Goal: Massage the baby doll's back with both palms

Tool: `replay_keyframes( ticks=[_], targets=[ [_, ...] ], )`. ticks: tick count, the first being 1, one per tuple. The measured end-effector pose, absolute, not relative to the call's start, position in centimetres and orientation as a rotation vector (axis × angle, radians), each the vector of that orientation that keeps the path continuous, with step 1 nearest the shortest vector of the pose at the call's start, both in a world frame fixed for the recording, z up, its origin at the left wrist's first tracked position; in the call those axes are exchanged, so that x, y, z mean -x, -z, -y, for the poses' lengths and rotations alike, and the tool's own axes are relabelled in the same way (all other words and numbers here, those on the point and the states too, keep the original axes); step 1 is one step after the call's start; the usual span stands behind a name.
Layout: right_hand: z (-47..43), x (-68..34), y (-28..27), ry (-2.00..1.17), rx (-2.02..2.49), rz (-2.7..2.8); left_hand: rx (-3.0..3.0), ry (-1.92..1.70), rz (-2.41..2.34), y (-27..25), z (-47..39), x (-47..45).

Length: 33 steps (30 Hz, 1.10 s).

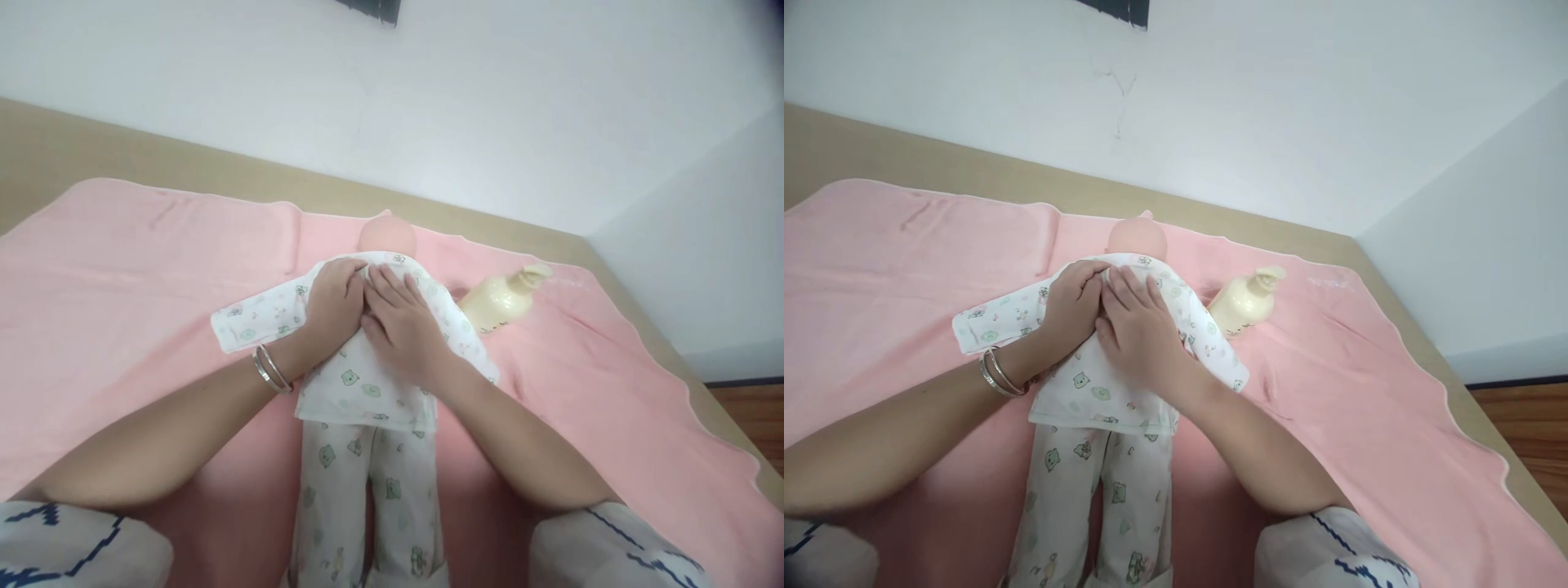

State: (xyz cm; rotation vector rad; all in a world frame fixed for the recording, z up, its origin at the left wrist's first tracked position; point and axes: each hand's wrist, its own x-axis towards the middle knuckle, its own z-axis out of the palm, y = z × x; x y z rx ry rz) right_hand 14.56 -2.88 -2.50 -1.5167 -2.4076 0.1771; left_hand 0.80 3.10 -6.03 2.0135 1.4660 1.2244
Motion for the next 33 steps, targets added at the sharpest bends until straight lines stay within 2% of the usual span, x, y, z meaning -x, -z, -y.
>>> replay_keyframes(
  ticks=[6, 9, 14, 18, 24, 33],
  targets=[
    [0.2, -16.5, 2.4, -0.254, 1.73, 2.233, -2.033, -1.189, -1.462, 6.0, -3.0, -0.8],
    [2.3, -15.0, 2.5, -0.132, 1.782, 2.209, -2.021, -1.207, -1.464, 6.0, -3.1, -0.8],
    [5.9, -12.7, 2.5, 0.048, 1.613, 2.372, -2.012, -1.247, -1.446, 6.1, -3.2, -0.8],
    [4.4, -13.7, 2.3, -0.054, 1.574, 2.412, -2.016, -1.23, -1.462, 6.1, -3.2, -0.8],
    [0.8, -16.1, 2.4, -0.208, 1.747, 2.232, -2.027, -1.195, -1.47, 6.0, -3.0, -0.8],
    [5.5, -13.4, 2.3, 0.159, 1.76, 2.256, -2.017, -1.231, -1.45, 6.2, -3.2, -0.9]
  ],
)
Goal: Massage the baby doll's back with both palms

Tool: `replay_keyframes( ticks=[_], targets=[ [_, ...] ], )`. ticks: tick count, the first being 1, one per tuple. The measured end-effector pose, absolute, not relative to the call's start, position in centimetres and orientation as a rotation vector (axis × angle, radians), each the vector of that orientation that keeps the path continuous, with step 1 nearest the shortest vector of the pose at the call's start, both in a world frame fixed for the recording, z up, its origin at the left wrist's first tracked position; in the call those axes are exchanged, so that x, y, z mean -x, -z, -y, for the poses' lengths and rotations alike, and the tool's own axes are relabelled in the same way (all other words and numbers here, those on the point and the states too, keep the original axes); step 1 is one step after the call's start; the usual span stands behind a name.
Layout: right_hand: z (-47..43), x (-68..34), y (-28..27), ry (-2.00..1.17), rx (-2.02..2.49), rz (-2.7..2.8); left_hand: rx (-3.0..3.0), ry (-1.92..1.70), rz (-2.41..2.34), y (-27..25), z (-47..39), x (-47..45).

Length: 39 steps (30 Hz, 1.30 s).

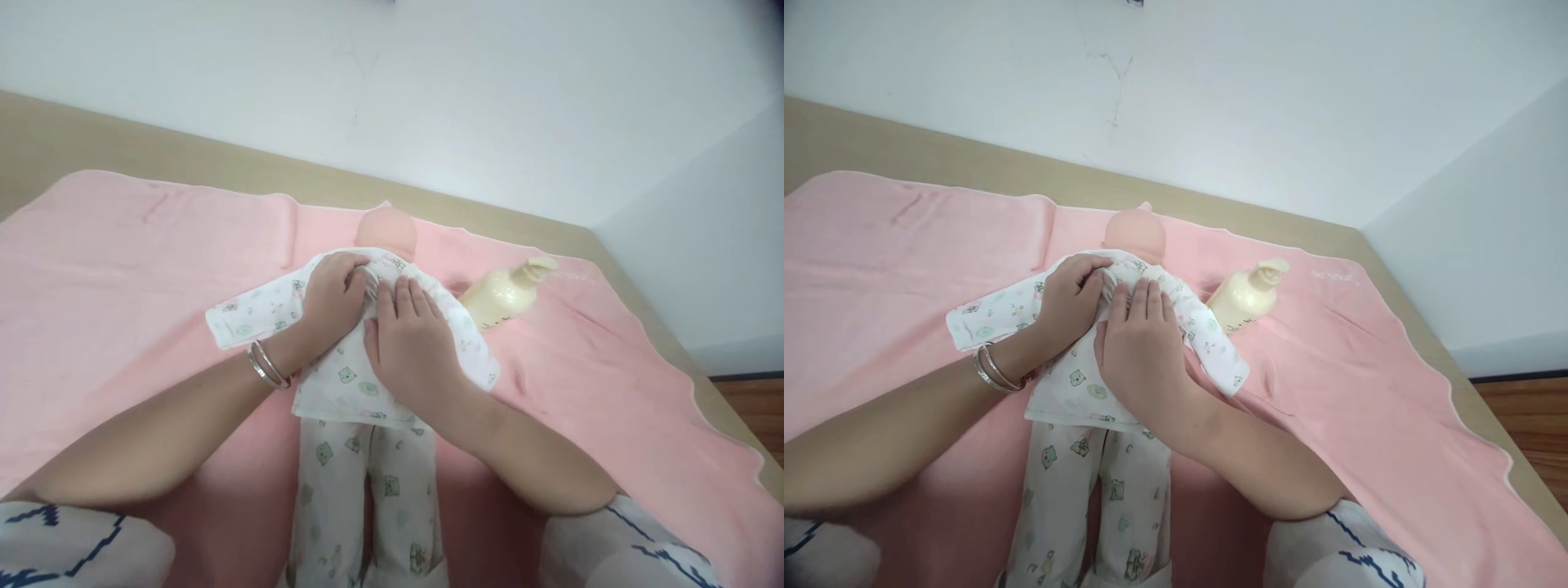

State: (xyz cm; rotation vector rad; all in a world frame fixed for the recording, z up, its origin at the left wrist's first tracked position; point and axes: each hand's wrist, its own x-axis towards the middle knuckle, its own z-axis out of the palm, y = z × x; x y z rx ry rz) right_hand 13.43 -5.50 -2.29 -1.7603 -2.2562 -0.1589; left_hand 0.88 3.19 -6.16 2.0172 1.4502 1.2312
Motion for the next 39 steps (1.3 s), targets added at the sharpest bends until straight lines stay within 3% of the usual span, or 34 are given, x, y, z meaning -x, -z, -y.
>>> replay_keyframes(
  ticks=[15, 21, 27, 39],
  targets=[
    [0.9, -16.2, 1.7, -0.389, 1.906, 2.131, -2.077, -1.014, -1.583, 5.0, -2.5, -1.1],
    [0.8, -16.2, 1.6, -0.343, 1.93, 2.125, -2.308, -0.706, -1.544, 3.8, -0.4, -1.3],
    [0.5, -16.4, 1.6, -0.232, 1.928, 2.178, -2.517, -0.656, -1.438, 3.3, 1.4, -1.6],
    [4.6, -14.7, 1.5, 0.257, 1.885, 2.335, -2.269, -0.698, -1.445, 3.9, -2.4, -0.3]
  ],
)
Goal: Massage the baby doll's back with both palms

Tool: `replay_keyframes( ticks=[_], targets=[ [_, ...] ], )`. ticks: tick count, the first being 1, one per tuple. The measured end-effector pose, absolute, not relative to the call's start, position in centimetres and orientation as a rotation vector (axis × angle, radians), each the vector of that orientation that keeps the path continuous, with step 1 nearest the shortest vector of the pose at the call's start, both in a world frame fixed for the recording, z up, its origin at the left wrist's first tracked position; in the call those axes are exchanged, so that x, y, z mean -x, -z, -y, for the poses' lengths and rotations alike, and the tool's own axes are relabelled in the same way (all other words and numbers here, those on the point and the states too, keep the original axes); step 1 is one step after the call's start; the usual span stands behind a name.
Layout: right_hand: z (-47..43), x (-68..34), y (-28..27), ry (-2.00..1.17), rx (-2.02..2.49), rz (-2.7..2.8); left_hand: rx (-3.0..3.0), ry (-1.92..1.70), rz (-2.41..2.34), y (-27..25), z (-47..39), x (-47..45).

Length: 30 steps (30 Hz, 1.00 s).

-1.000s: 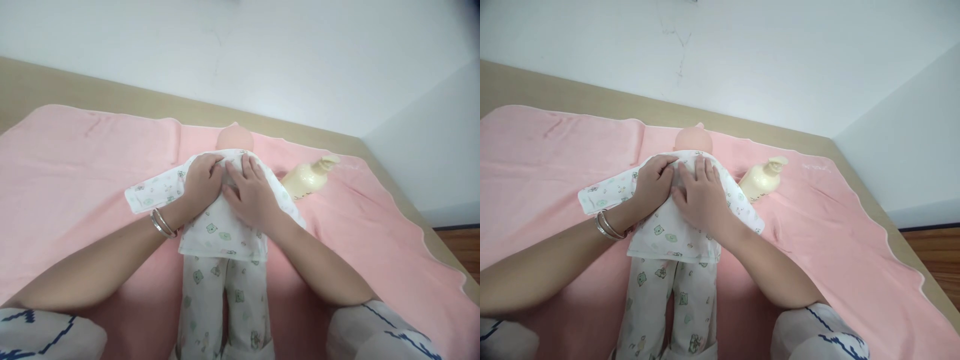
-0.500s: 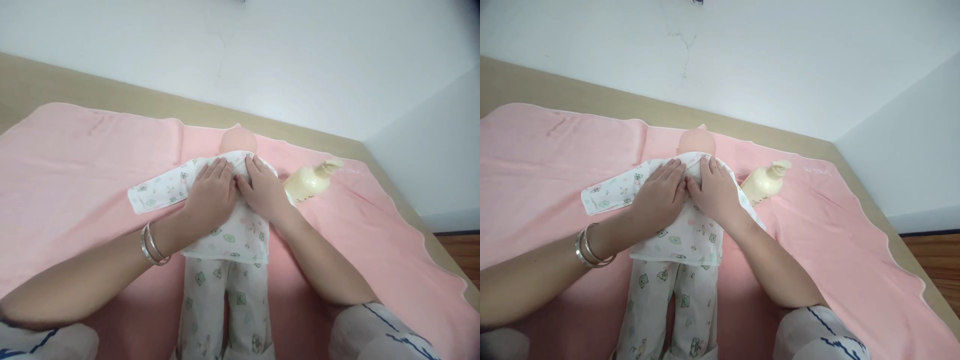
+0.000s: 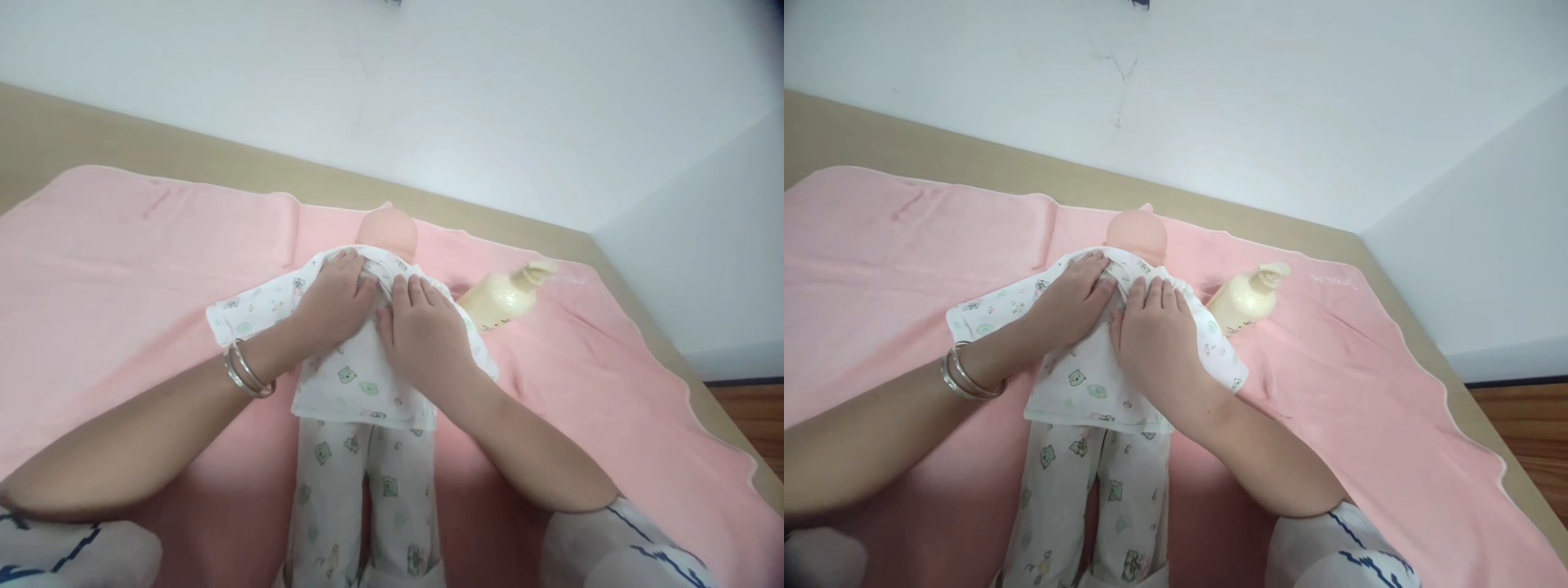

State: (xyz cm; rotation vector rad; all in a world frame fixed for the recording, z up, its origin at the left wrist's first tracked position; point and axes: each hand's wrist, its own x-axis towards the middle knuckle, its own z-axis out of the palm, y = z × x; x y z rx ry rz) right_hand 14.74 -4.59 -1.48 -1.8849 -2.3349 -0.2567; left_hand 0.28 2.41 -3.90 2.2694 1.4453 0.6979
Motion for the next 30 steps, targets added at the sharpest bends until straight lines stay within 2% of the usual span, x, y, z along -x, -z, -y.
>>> replay_keyframes(
  ticks=[12, 19, 30],
  targets=[
    [0.7, -16.2, 0.8, -0.199, 2.008, 2.226, -2.407, -0.676, -1.521, 3.4, -0.7, -0.9],
    [0.5, -16.8, 1.4, -0.094, 1.889, 2.349, -2.581, -0.647, -1.438, 3.4, 1.6, -1.8],
    [2.6, -16.2, 0.9, 0.179, 1.832, 2.462, -2.317, -0.648, -1.392, 2.5, -1.0, -0.7]
  ],
)
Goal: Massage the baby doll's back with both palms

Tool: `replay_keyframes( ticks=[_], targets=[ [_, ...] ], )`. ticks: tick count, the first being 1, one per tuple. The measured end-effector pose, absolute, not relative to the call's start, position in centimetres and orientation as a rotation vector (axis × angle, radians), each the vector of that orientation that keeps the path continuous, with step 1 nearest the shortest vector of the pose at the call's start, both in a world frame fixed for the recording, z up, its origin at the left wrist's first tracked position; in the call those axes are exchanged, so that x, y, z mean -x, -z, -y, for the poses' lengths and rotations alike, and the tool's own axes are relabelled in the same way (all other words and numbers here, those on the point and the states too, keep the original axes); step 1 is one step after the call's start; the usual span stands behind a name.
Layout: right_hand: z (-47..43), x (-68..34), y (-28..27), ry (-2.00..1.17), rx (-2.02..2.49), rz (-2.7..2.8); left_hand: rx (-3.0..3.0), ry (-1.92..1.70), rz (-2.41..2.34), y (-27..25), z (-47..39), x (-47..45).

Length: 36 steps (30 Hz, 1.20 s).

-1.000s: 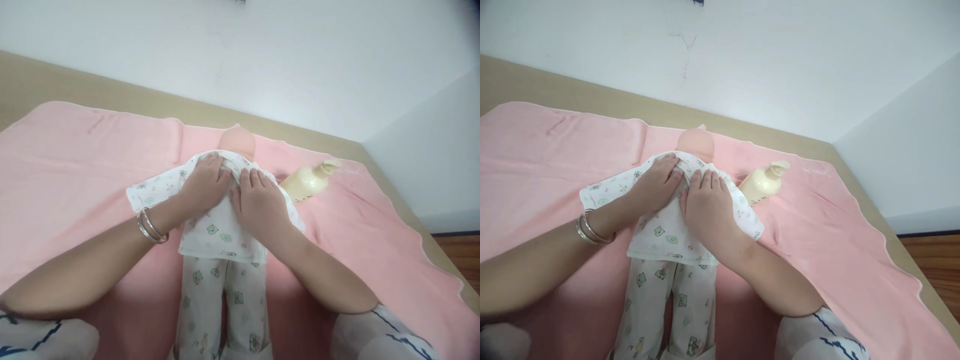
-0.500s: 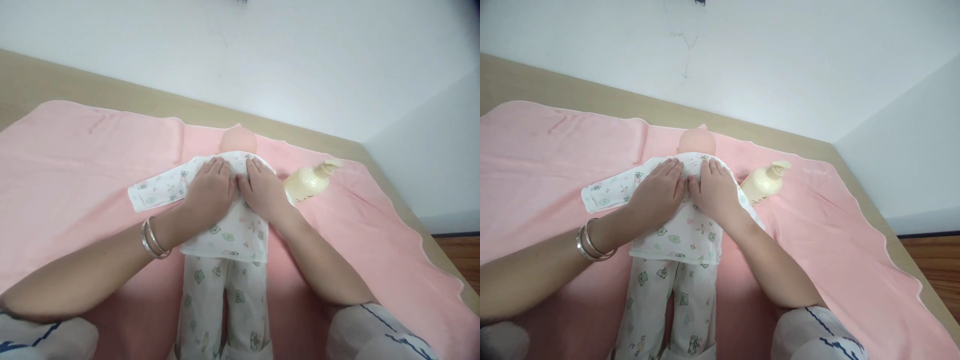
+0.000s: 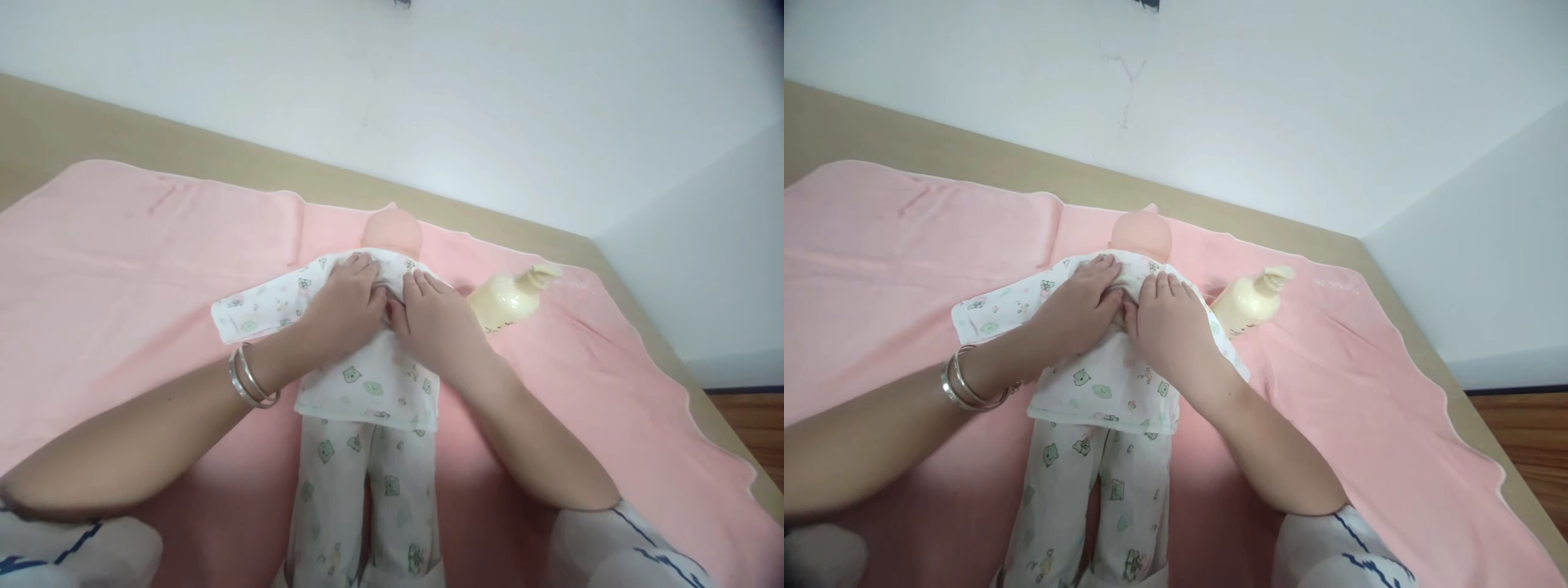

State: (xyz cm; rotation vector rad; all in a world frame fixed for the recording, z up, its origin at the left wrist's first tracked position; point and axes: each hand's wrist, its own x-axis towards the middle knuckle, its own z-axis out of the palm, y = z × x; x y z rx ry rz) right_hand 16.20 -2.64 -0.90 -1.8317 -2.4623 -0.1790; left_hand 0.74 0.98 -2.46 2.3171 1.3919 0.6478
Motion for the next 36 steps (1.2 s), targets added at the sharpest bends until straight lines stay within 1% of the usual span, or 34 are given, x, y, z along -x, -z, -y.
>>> replay_keyframes(
  ticks=[5, 11, 16, 21, 29, 33, 36],
  targets=[
    [3.9, -15.6, 0.4, 0.228, 1.841, 2.482, -2.26, -0.695, -1.427, 3.3, -2.1, -0.5],
    [2.3, -15.9, 1.0, -0.036, 1.89, 2.306, -2.341, -0.64, -1.481, 3.5, -1.7, -0.9],
    [0.5, -16.6, 1.9, -0.139, 1.892, 2.239, -2.407, -0.587, -1.5, 2.7, 0.1, -1.2],
    [0.2, -17.1, 2.1, -0.101, 1.777, 2.306, -2.474, -0.564, -1.358, 2.4, 1.5, -1.4],
    [3.2, -15.4, 1.9, 0.07, 1.746, 2.353, -2.283, -0.674, -1.367, 3.0, -1.7, -0.8],
    [3.5, -15.2, 1.8, 0.021, 1.711, 2.313, -2.261, -0.772, -1.447, 4.1, -1.9, -1.0],
    [2.3, -15.8, 2.1, -0.083, 1.737, 2.251, -2.206, -0.768, -1.486, 4.5, -1.6, -1.2]
  ],
)
